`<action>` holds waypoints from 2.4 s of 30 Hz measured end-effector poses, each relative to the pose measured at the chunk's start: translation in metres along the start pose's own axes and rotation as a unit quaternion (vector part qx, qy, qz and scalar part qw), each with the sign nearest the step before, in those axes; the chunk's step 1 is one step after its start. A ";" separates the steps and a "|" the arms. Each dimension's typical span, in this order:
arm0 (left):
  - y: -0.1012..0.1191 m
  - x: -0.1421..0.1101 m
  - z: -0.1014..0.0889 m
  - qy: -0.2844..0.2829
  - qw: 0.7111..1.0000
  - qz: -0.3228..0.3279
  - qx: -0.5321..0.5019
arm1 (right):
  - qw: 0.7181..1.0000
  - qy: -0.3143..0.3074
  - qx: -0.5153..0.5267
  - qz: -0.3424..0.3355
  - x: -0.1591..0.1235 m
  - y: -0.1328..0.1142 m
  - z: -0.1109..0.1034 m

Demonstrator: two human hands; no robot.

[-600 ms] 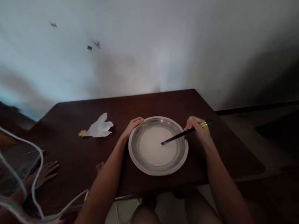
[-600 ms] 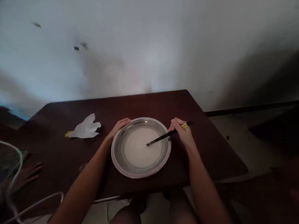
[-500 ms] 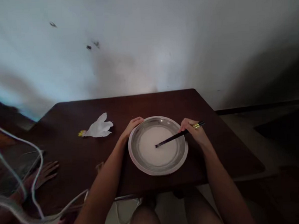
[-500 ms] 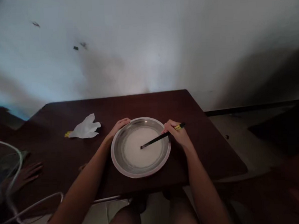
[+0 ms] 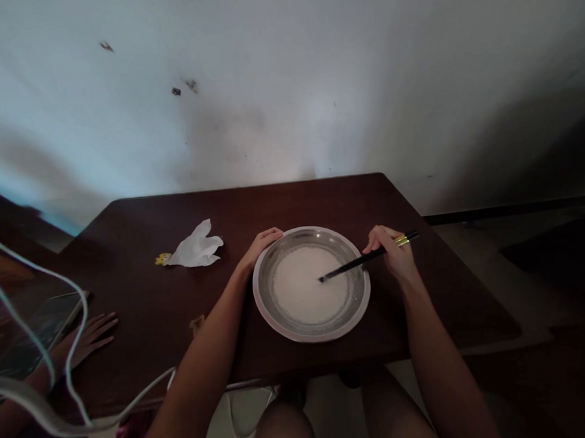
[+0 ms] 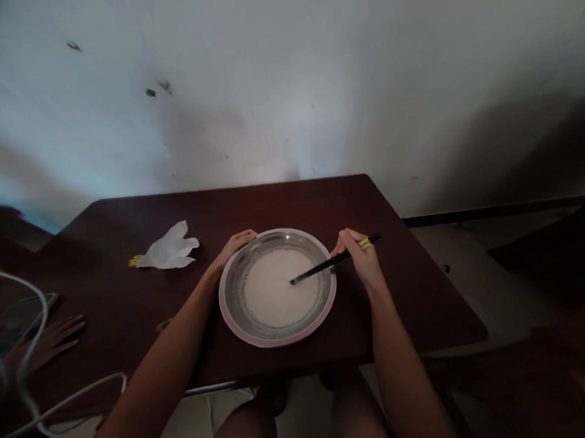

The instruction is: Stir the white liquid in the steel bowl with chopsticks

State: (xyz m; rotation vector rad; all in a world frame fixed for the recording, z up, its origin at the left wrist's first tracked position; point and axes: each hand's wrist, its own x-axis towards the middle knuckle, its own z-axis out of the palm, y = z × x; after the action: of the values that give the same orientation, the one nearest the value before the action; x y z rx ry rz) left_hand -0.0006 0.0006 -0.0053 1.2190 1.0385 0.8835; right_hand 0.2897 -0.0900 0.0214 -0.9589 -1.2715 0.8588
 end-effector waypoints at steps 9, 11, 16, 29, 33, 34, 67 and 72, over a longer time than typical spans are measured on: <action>0.003 -0.001 0.002 0.003 1.000 -0.005 -0.004 | 1.000 0.000 -0.014 0.015 0.000 -0.001 0.002; 0.004 -0.002 0.002 0.004 1.000 -0.006 -0.005 | 0.999 -0.038 -0.001 0.029 0.000 -0.002 0.002; 0.003 -0.002 0.002 0.004 1.000 0.001 -0.010 | 0.998 -0.036 -0.049 0.023 0.000 -0.002 0.002; 0.001 0.000 0.000 -0.004 1.000 -0.001 -0.009 | 1.000 -0.010 -0.007 0.020 0.001 -0.001 0.000; 0.003 -0.001 0.001 0.001 1.000 0.001 -0.002 | 0.995 -0.076 -0.054 0.043 0.000 -0.004 0.002; 0.004 -0.001 0.002 0.002 1.000 0.001 0.000 | 0.995 -0.062 -0.060 0.040 0.000 -0.005 0.002; 0.004 -0.002 0.002 0.000 1.000 -0.001 0.003 | 0.998 -0.035 -0.039 0.026 0.000 -0.005 0.001; 0.007 -0.003 0.004 0.006 1.000 0.000 0.003 | 0.997 -0.036 -0.068 0.023 -0.001 -0.007 0.002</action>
State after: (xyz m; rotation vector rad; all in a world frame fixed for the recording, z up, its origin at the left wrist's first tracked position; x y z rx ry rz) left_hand 0.0022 -0.0019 0.0023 1.2202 1.0510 0.8884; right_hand 0.2874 -0.0929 0.0277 -1.0767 -1.3898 0.8569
